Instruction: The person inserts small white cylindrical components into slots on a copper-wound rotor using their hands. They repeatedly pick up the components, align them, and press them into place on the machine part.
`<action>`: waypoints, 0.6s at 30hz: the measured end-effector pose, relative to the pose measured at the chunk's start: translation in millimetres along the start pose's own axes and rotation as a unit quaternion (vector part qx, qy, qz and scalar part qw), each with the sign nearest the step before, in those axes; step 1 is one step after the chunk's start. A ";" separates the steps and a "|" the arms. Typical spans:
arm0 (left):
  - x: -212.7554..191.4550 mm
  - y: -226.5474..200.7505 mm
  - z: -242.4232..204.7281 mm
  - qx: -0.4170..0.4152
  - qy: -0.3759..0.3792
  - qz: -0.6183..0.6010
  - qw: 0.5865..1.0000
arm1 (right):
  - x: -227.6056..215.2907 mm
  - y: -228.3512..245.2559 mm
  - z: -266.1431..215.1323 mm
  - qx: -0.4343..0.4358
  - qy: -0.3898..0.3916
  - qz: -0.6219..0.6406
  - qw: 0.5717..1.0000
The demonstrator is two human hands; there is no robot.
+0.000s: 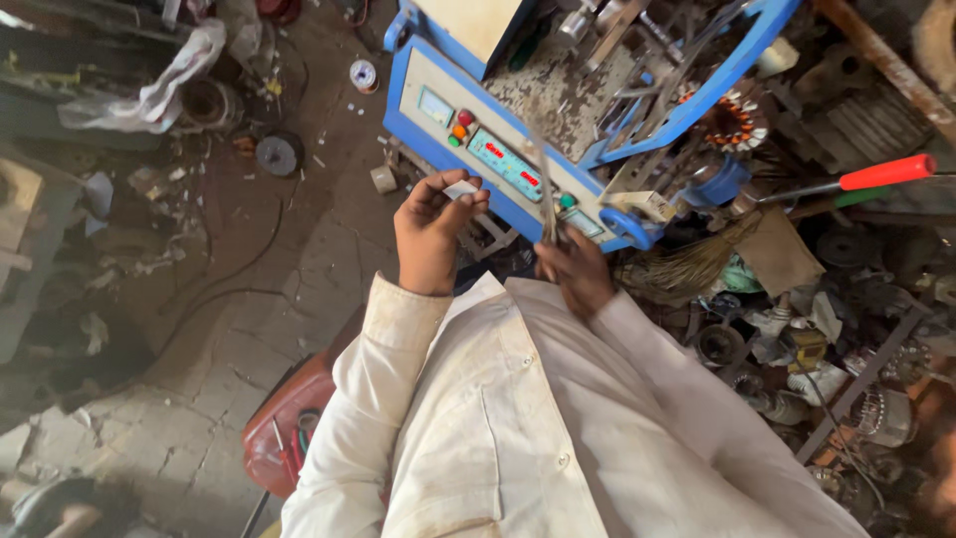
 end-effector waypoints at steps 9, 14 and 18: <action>4.2 7.1 19.8 -0.030 -0.064 0.025 0.997 | 23.1 43.2 -39.8 -0.023 0.254 -0.126 0.959; 13.8 7.3 19.7 0.000 -0.091 0.027 0.995 | 24.2 46.4 -38.2 0.017 0.243 -0.089 0.966; 20.5 9.0 19.5 0.012 -0.090 0.020 0.996 | 15.1 49.7 -35.2 0.050 0.225 -0.083 0.970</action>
Point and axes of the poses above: each hand's wrist, its own z-axis towards the middle knuckle, its own x-axis out of the palm, y = z × x, the point moved 7 cm from there along z, towards the middle knuckle, and after that the axes turned 1 degree about y, right-handed, at the moved point
